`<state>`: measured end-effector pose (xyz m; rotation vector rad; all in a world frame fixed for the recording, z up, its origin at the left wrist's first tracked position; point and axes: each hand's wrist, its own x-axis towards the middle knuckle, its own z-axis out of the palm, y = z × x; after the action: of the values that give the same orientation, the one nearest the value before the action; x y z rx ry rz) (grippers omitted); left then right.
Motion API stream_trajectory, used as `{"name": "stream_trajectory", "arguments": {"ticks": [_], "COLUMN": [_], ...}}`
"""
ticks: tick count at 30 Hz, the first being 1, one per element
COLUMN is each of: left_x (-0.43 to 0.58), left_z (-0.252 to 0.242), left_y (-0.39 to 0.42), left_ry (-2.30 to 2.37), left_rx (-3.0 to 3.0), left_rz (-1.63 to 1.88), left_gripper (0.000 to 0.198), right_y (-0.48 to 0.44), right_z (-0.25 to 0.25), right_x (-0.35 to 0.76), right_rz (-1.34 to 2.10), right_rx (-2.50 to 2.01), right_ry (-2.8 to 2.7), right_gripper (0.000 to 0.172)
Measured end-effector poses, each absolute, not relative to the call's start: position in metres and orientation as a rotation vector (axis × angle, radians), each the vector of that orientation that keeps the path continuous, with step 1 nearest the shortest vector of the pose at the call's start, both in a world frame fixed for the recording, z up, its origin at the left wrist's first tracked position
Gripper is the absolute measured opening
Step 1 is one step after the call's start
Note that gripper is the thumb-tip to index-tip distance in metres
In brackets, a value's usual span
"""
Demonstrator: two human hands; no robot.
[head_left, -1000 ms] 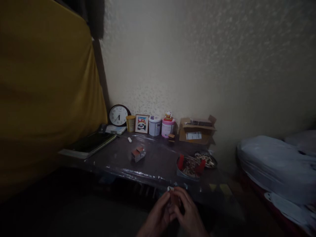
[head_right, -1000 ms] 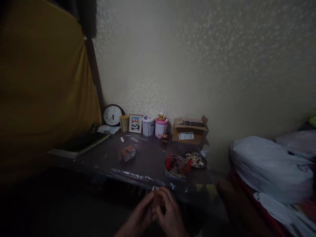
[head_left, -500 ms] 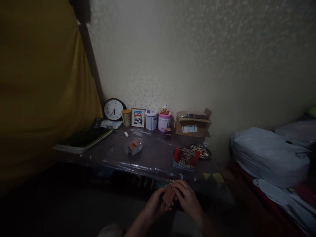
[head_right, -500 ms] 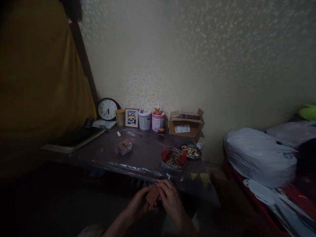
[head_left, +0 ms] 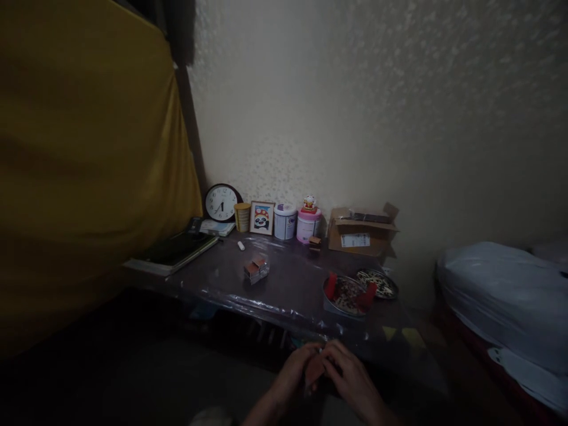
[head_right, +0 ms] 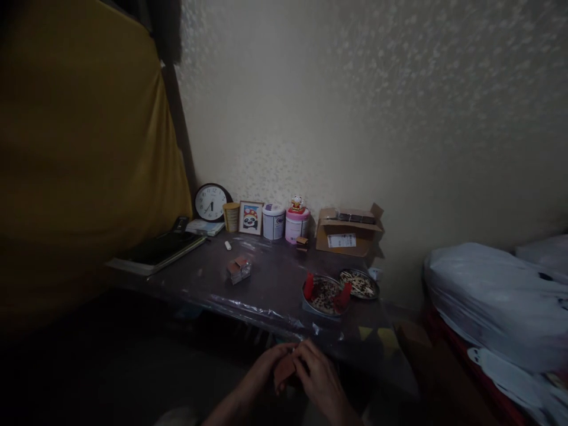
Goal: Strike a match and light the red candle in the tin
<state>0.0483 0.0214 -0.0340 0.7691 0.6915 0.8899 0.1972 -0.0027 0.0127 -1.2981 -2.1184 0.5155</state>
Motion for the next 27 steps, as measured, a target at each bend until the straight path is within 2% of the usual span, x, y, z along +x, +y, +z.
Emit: {"name": "stream_trajectory", "arguments": {"ticks": [6, 18, 27], "left_x": [0.052, 0.051, 0.052], "left_z": [-0.040, -0.034, -0.028], "left_y": [0.023, 0.024, 0.015], "left_ry": [0.776, 0.869, 0.855], "left_rx": [0.858, 0.902, 0.936], "left_rz": [0.949, 0.992, 1.016], "left_gripper": [0.036, 0.043, 0.045], "right_y": [-0.001, 0.000, 0.001], "right_z": [0.010, 0.011, 0.012], "right_x": [0.198, 0.199, 0.199], "right_rz": [0.535, 0.412, 0.522], "right_rx": [-1.264, -1.329, -1.292], "right_ry": [-2.132, -2.165, -2.058], "right_gripper": [0.016, 0.017, 0.018]}}
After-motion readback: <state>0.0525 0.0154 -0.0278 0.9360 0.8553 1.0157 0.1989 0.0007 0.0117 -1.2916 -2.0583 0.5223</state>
